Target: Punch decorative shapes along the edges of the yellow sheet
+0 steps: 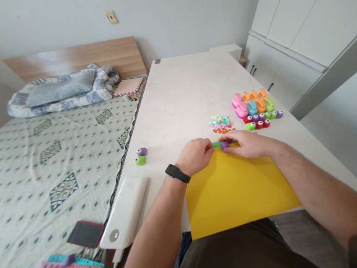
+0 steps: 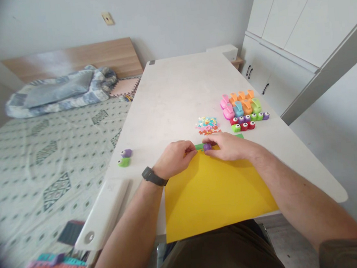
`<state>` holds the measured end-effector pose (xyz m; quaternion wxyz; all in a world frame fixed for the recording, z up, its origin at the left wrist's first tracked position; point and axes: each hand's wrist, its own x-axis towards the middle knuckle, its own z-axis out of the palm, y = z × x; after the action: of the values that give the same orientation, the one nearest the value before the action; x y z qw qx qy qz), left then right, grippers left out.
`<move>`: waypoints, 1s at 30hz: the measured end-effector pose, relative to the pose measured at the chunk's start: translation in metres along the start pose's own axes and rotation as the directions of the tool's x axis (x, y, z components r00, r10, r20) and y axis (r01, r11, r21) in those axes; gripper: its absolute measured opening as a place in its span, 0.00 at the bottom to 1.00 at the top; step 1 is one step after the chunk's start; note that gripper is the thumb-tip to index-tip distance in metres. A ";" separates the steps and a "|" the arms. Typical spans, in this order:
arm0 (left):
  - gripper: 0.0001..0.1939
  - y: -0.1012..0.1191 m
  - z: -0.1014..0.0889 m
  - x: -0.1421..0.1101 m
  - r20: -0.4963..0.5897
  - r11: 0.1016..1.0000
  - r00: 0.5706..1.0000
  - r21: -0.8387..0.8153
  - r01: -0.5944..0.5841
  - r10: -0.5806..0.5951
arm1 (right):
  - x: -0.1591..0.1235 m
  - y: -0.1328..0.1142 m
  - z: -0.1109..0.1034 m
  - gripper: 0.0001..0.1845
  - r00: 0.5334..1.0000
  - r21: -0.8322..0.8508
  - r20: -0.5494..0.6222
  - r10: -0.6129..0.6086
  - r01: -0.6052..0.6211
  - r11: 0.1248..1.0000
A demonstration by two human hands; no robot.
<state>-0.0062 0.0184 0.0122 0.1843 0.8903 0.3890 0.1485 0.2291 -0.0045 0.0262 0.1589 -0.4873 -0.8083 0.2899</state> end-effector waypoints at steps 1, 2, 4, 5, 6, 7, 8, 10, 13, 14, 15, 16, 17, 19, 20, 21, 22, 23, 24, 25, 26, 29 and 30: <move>0.07 0.000 0.000 0.000 -0.002 1.000 1.000 0.001 -0.001 0.001 | 0.000 0.000 0.000 0.16 1.000 0.000 0.010 -0.002 0.002 1.000; 0.07 0.000 0.000 0.000 -0.004 1.000 1.000 0.001 -0.002 0.002 | 0.000 0.000 -0.001 0.15 1.000 -0.002 0.019 -0.006 0.006 1.000; 0.07 -0.001 0.001 0.000 -0.012 1.000 1.000 -0.001 -0.007 0.007 | 0.001 0.000 0.000 0.15 0.999 -0.005 0.035 -0.014 0.014 1.000; 0.07 -0.001 0.001 0.000 -0.016 1.000 1.000 -0.002 -0.011 0.011 | 0.001 0.000 0.000 0.15 0.999 -0.005 0.038 -0.012 0.013 1.000; 0.07 -0.001 0.001 0.000 -0.018 1.000 1.000 -0.003 -0.013 0.013 | 0.001 0.000 0.000 0.15 0.999 -0.007 0.036 -0.007 0.007 1.000; 0.07 -0.001 0.000 0.000 -0.019 1.000 1.000 -0.002 -0.013 0.013 | 0.001 -0.001 0.001 0.14 1.000 -0.009 0.030 0.001 -0.001 1.000; 0.07 0.000 0.000 0.000 -0.016 1.000 1.000 -0.001 -0.010 0.010 | 0.001 -0.001 0.001 0.14 1.000 -0.012 0.025 0.008 -0.008 1.000; 0.07 0.001 -0.001 0.000 -0.005 1.000 1.000 0.002 -0.001 0.001 | 0.001 -0.002 0.002 0.11 1.000 -0.020 0.021 0.012 -0.011 1.000; 0.07 0.002 -0.002 0.000 0.001 1.000 1.000 0.004 0.003 -0.003 | 0.001 -0.003 0.002 0.07 1.000 -0.032 0.018 0.011 -0.010 0.999; 0.07 0.002 -0.002 0.000 -0.001 1.000 1.000 0.004 0.000 0.000 | 0.001 -0.004 0.002 0.07 1.000 -0.037 0.017 0.014 -0.013 0.999; 0.07 0.002 -0.002 0.000 -0.004 1.000 1.000 0.003 -0.003 0.003 | 0.001 -0.004 0.002 0.07 1.000 -0.043 0.014 0.019 -0.018 0.999; 0.07 0.002 -0.002 0.000 -0.007 1.000 1.000 0.003 -0.007 0.007 | 0.001 -0.004 0.002 0.07 1.000 -0.051 0.010 0.023 -0.022 0.998; 0.07 0.002 -0.001 0.000 -0.010 1.000 1.000 0.003 -0.011 0.011 | 0.001 -0.005 0.002 0.07 1.000 -0.060 0.006 0.026 -0.025 0.998; 0.07 0.001 -0.001 0.000 -0.014 1.000 1.000 0.005 -0.019 0.019 | 0.001 -0.005 0.003 0.07 1.000 -0.075 -0.005 0.030 -0.031 0.997; 0.07 0.001 0.000 -0.001 -0.017 1.000 1.000 0.005 -0.023 0.023 | 0.001 -0.005 0.004 0.07 0.999 -0.079 -0.009 0.032 -0.032 0.996; 0.07 0.000 0.000 -0.001 -0.020 1.000 0.999 0.004 -0.027 0.027 | 0.001 -0.005 0.004 0.07 0.999 -0.083 -0.014 0.033 -0.034 0.996; 0.07 0.000 0.000 -0.001 -0.023 1.000 0.999 0.003 -0.030 0.030 | 0.001 -0.005 0.004 0.07 0.999 -0.084 -0.020 0.034 -0.036 0.996; 0.07 0.000 0.000 -0.001 -0.027 1.000 0.999 0.001 -0.031 0.031 | 0.001 -0.005 0.005 0.07 0.999 -0.084 -0.024 0.036 -0.038 0.996; 0.07 0.001 0.000 -0.001 -0.028 1.000 0.999 0.000 -0.031 0.031 | 0.001 -0.005 0.005 0.07 0.999 -0.081 -0.027 0.038 -0.040 0.996; 0.07 0.001 -0.001 -0.001 -0.028 1.000 0.999 -0.001 -0.030 0.029 | 0.001 -0.005 0.006 0.07 0.999 -0.078 -0.030 0.041 -0.044 0.996; 0.07 0.001 -0.001 -0.001 -0.026 1.000 0.999 -0.001 -0.027 0.027 | 0.001 -0.005 0.006 0.07 0.998 -0.073 -0.032 0.046 -0.049 0.996; 0.07 0.003 -0.002 0.000 -0.012 1.000 1.000 0.001 -0.016 0.016 | 0.002 -0.005 0.008 0.08 0.997 -0.069 -0.035 0.063 -0.066 0.995; 0.07 0.003 -0.002 -0.001 -0.010 1.000 1.000 0.002 -0.015 0.015 | 0.002 -0.005 0.008 0.07 0.997 -0.071 -0.039 0.067 -0.069 0.995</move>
<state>-0.0053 0.0165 0.0152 0.1806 0.8926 0.3833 0.1539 0.2205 -0.0073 0.0231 0.1458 -0.5251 -0.7982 0.2567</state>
